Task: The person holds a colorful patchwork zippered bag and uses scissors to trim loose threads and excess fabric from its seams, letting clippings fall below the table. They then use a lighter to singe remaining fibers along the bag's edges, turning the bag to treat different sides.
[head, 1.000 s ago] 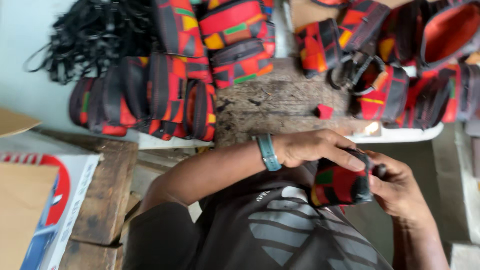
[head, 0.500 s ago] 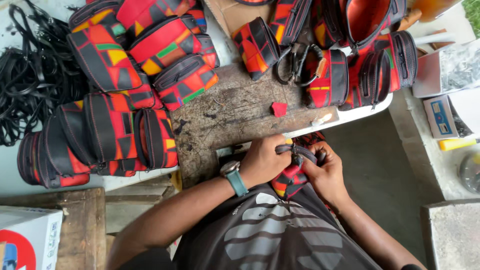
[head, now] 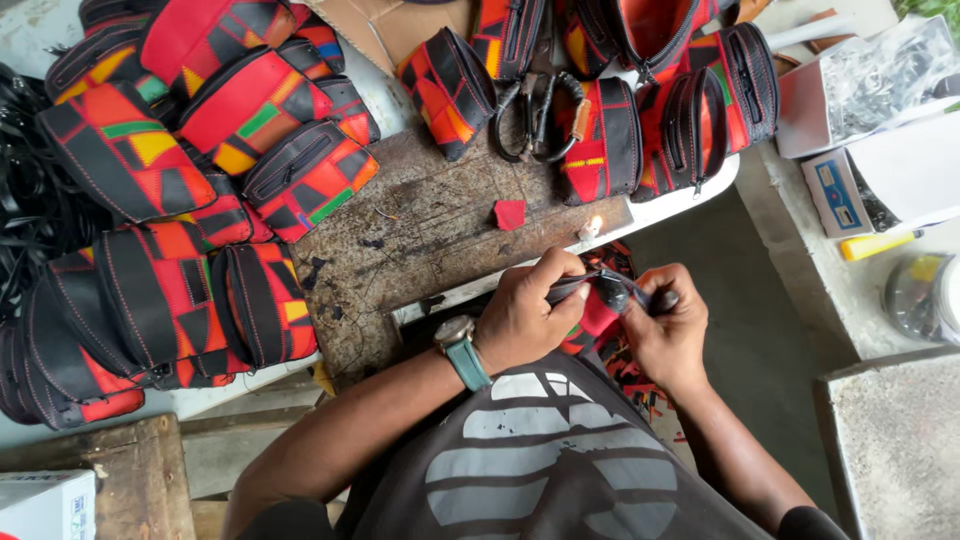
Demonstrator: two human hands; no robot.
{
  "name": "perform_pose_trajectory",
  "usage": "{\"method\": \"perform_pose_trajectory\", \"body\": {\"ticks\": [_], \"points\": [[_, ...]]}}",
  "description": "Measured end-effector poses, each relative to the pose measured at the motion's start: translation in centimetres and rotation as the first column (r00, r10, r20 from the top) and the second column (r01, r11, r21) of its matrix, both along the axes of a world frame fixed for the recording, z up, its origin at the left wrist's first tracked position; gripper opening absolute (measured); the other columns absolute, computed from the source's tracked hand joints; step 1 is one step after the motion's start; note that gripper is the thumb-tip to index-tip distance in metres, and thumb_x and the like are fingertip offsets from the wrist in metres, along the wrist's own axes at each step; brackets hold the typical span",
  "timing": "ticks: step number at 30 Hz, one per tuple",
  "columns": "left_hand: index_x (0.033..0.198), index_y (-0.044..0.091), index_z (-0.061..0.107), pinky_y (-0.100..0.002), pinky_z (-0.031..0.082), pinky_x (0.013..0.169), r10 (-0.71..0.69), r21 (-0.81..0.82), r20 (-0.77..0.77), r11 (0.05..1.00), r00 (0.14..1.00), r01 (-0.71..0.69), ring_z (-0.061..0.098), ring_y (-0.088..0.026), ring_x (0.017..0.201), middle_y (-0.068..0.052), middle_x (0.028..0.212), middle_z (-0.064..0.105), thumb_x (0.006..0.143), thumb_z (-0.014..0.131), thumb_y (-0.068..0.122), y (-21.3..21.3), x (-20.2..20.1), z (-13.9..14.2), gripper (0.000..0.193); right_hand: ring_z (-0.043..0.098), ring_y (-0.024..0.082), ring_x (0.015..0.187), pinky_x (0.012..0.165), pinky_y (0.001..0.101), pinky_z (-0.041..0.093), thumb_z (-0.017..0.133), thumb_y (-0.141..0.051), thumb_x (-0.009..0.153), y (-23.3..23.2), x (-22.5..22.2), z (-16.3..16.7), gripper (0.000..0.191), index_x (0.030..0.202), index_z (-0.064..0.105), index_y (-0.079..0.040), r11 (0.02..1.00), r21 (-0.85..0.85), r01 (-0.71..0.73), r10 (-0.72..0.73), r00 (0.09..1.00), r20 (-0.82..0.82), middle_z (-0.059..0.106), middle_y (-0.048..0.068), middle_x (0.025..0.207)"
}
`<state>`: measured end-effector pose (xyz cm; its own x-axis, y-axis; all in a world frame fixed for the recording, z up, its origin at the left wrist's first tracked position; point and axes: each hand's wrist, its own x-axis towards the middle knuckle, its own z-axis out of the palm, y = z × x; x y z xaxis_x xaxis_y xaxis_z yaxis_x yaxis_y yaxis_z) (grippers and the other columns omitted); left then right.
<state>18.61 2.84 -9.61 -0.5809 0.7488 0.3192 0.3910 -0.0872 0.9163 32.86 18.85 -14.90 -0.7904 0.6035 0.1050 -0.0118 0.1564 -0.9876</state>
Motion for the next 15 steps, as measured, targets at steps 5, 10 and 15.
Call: {"method": "perform_pose_trajectory", "body": {"ticks": [5,10,15], "points": [[0.109,0.005,0.053,-0.039,0.054,0.066,-0.098,0.031,0.01,0.995,0.995,0.098,0.072,-0.03,0.075,-0.013,0.082,0.065,0.095,0.066,0.008,0.6,0.0,-1.2,0.02,0.048,0.004,0.077,0.067,0.021,0.042,0.074,0.003,0.095,1.7,0.1,-0.3,0.026,0.094,0.049,-0.005,0.985,0.15,0.087,-0.086,0.996,-0.013,0.058,0.0,0.088],[0.106,0.005,0.055,-0.038,0.056,0.072,-0.053,0.08,-0.001,0.995,0.999,0.053,0.074,-0.031,0.084,-0.013,0.088,0.07,0.1,0.062,0.006,1.7,-0.1,-2.8,0.009,0.049,0.004,0.077,0.068,0.0211,0.043,0.076,0.002,0.094,1.6,0.0,-0.7,0.028,0.095,0.049,-0.005,0.987,0.117,0.107,-0.106,0.994,-0.012,0.058,0.0,0.088],[0.104,0.005,0.057,-0.038,0.056,0.072,-0.031,0.081,0.001,0.996,1.0,0.031,0.074,-0.031,0.084,-0.014,0.089,0.07,0.1,0.062,0.005,2.4,-0.4,-3.7,0.007,0.048,0.004,0.079,0.069,0.0211,0.043,0.077,0.002,0.095,1.7,-0.3,-1.0,0.031,0.095,0.047,-0.005,0.981,0.14,0.138,-0.137,0.99,-0.012,0.057,0.001,0.09]]}}
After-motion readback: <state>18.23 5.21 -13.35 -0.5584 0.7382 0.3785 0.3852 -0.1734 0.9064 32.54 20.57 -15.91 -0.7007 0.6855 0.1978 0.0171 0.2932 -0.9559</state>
